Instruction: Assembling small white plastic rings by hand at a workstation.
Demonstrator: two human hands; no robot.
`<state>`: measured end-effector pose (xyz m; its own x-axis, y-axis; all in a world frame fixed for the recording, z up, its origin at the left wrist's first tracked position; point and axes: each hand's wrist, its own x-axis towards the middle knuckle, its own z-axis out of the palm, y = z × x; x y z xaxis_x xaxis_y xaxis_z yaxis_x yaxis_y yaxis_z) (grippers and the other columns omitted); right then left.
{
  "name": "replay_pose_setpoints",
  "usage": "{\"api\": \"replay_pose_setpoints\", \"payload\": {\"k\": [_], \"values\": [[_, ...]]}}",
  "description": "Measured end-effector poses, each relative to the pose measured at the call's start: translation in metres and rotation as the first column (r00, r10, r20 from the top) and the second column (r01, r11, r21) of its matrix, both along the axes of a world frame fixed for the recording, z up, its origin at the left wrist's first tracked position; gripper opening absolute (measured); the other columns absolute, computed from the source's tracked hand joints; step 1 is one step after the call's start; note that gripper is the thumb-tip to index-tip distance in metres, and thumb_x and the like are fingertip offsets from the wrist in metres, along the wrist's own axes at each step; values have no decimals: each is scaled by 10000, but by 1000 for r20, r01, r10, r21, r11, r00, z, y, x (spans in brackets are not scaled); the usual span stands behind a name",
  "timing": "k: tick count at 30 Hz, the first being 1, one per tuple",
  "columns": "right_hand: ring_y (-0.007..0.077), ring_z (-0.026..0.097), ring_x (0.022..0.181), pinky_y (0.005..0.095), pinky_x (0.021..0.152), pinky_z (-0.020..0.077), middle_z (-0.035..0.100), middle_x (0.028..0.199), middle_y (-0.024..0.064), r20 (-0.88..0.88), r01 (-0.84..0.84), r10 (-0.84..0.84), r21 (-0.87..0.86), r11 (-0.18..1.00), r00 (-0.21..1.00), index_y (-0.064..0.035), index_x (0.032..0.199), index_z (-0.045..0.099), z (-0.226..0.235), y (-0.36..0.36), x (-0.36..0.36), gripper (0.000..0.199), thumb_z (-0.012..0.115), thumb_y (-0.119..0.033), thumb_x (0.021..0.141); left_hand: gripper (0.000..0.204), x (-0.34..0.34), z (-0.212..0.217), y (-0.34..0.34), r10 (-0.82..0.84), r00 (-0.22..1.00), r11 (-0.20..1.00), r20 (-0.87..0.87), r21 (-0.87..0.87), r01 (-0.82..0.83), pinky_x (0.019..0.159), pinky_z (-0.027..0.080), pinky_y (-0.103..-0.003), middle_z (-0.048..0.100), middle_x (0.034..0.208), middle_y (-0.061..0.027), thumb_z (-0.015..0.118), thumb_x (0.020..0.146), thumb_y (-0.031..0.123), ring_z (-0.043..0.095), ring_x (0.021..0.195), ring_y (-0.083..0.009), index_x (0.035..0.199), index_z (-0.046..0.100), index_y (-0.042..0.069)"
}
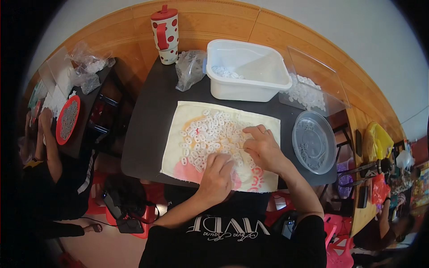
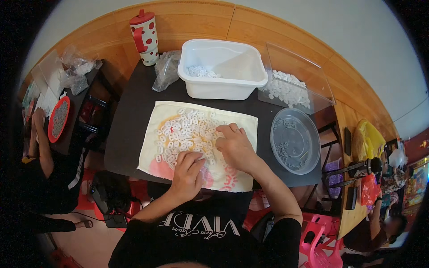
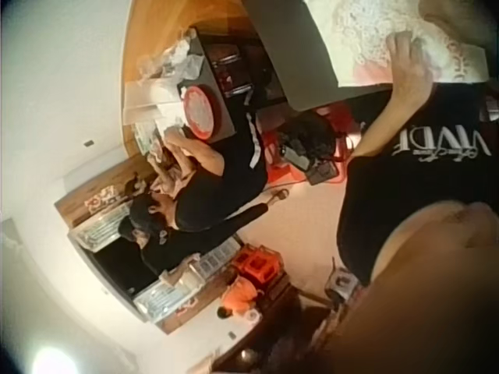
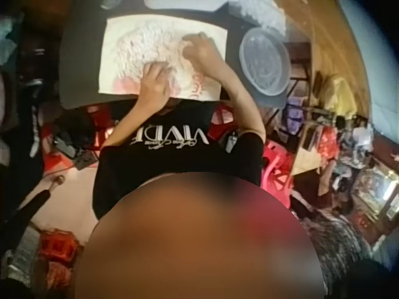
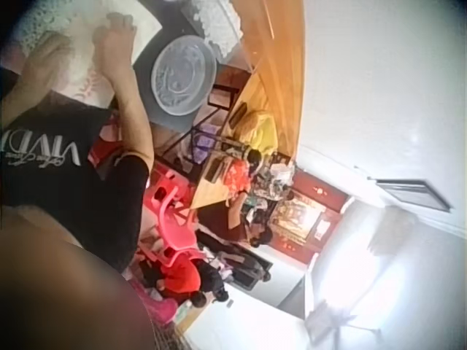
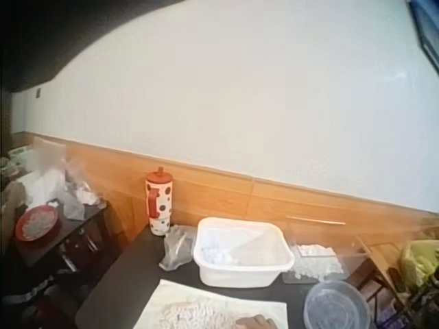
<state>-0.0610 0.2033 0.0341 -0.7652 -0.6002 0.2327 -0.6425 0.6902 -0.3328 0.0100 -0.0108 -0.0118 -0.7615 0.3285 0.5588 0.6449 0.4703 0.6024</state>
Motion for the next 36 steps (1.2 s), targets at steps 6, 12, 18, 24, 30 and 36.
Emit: {"api": "replay_pose_setpoints", "payload": {"k": [6,12,18,24,30,36], "values": [[340,540,1115,438,890,425,602,1272,143,-1,27,-27,-82,996,1000,-48,901,709,5,-3,6,154,749,-24,754,396,-1,0,1,-6,1000,1000,0,-2,6,973,461,-472,539,1174,-231,631,696,-74,496,1114,-432,1091,610,-99],[357,547,1098,462,922,421,601,1267,157,16,18,-15,-177,984,1000,-38,895,649,2,-8,10,126,714,6,796,380,-2,3,1,0,1000,994,-30,109,3,914,477,-463,588,1135,-200,637,730,-76,537,1051,-419,1110,634,-57],[376,553,1098,457,954,421,603,1263,167,152,-41,110,-396,917,982,-44,929,597,14,-7,29,145,699,9,842,269,-10,19,8,-24,995,929,101,369,-15,765,522,-364,672,1018,-174,658,836,-85,638,902,-292,1104,659,-58],[357,596,1028,439,914,459,628,1228,157,41,-50,68,-346,937,997,-54,968,653,17,-6,48,173,730,-6,821,174,-14,15,10,-155,974,898,162,434,71,676,499,-295,676,920,-143,666,859,-95,629,764,-216,1022,705,-47],[354,655,1007,418,849,528,676,1109,143,-178,140,-198,-294,946,964,-34,995,657,20,63,43,242,734,52,782,134,-7,15,18,-138,982,911,130,405,74,661,508,-309,664,893,-139,661,870,-85,647,760,-245,986,705,-35],[355,674,852,393,760,538,684,961,188,-133,568,-581,-122,814,803,22,966,666,28,192,33,151,667,36,816,122,-6,5,13,-127,982,917,140,395,62,703,509,-289,682,906,-136,663,873,-90,646,793,-213,966,711,-29]]}}
